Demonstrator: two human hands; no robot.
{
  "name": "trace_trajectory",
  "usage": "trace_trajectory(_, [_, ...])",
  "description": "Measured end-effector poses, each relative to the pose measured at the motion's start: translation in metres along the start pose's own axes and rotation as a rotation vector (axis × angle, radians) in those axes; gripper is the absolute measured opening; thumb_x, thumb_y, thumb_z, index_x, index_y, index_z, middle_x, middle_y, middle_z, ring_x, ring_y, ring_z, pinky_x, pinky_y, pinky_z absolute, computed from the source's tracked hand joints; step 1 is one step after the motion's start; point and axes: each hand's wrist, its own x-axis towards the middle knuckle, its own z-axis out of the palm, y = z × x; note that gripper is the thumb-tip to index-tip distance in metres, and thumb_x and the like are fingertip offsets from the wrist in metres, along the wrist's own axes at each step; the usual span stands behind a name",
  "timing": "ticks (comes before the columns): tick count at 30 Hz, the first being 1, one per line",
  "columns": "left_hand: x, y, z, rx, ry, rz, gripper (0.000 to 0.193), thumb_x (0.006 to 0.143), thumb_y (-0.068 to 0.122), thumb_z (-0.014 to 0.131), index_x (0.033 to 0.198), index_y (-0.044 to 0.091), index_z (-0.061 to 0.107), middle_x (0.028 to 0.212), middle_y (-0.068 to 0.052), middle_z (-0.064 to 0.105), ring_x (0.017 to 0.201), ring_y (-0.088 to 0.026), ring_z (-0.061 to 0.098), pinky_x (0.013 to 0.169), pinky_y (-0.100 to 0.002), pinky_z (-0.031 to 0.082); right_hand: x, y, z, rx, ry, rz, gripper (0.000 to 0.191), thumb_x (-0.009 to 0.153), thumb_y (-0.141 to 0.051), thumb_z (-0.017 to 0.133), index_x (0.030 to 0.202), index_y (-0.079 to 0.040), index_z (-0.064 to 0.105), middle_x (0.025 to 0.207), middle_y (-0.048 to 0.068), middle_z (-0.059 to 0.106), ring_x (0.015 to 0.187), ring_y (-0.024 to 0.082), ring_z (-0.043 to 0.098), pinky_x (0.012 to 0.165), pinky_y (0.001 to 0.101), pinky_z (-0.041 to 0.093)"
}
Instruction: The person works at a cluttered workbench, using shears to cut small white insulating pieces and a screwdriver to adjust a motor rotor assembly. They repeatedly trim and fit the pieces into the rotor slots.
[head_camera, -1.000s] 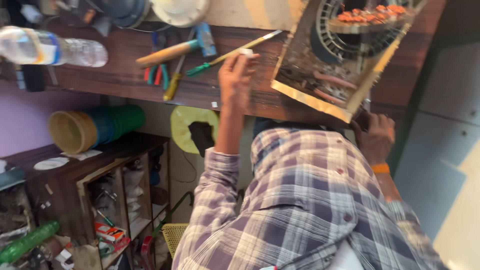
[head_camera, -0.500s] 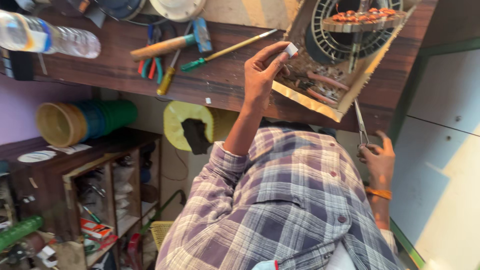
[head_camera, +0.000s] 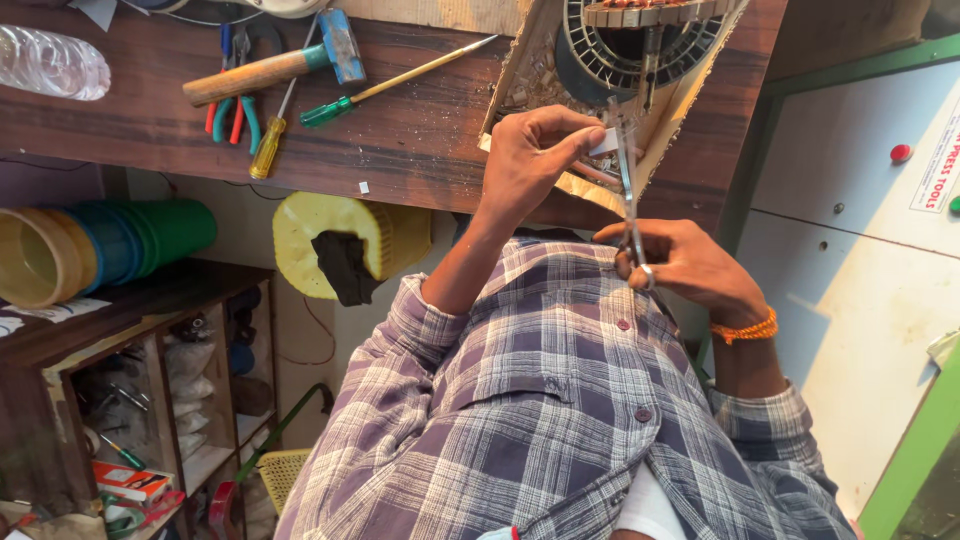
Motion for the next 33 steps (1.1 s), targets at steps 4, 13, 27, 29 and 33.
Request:
trace_trajectory(4, [-0.003, 0.003, -0.001, -0.136, 0.004, -0.058, 0.019, 0.094, 0.01, 0.073, 0.103, -0.007, 0.075, 0.091, -0.012, 0.078, 0.078, -0.017, 0.078, 0.068, -0.03, 0.067, 0.01, -0.011, 0.003, -0.049, -0.054, 0.039, 0.063, 0.073, -0.019, 0.085, 0.131, 0.001, 0.068, 0.085, 0.0, 0.068, 0.078, 0.007, 0.061, 0.068, 0.0248, 0.05])
trace_trajectory(13, [-0.002, 0.002, -0.003, -0.163, 0.03, -0.071, 0.018, 0.095, 0.008, 0.072, 0.097, -0.009, 0.074, 0.088, -0.013, 0.078, 0.075, -0.018, 0.078, 0.066, -0.03, 0.068, 0.009, -0.013, 0.002, -0.123, 0.016, 0.062, 0.052, 0.074, -0.018, 0.085, 0.122, 0.001, 0.074, 0.078, 0.0, 0.067, 0.07, 0.006, 0.06, 0.061, 0.0245, 0.049])
trace_trajectory(27, [-0.005, -0.009, -0.01, -0.523, -0.053, -0.231, 0.018, 0.104, 0.024, 0.057, 0.111, 0.007, 0.057, 0.108, -0.012, 0.079, 0.093, -0.016, 0.079, 0.053, -0.023, 0.054, -0.014, 0.057, -0.029, -0.087, 0.629, -0.198, 0.039, 0.102, -0.027, 0.065, 0.128, 0.002, 0.072, 0.088, 0.005, 0.074, 0.07, 0.006, 0.054, 0.064, 0.0205, 0.043])
trace_trajectory(29, [-0.011, -0.008, -0.011, -0.695, -0.17, -0.31, 0.018, 0.103, 0.028, 0.054, 0.108, 0.011, 0.053, 0.109, -0.014, 0.078, 0.091, -0.02, 0.079, 0.048, -0.023, 0.054, -0.012, 0.082, -0.042, -0.22, 0.649, -0.021, 0.043, 0.098, -0.03, 0.068, 0.127, 0.001, 0.073, 0.084, 0.005, 0.075, 0.073, 0.008, 0.063, 0.065, 0.0222, 0.048])
trace_trajectory(33, [-0.027, -0.017, -0.007, -0.579, -0.089, -0.248, 0.015, 0.102, 0.023, 0.063, 0.108, 0.012, 0.055, 0.111, -0.006, 0.075, 0.088, -0.012, 0.074, 0.054, -0.019, 0.048, 0.01, 0.122, -0.054, -0.418, 0.694, 0.183, 0.051, 0.085, -0.028, 0.081, 0.126, -0.001, 0.068, 0.084, 0.008, 0.076, 0.075, 0.013, 0.07, 0.063, 0.0283, 0.055])
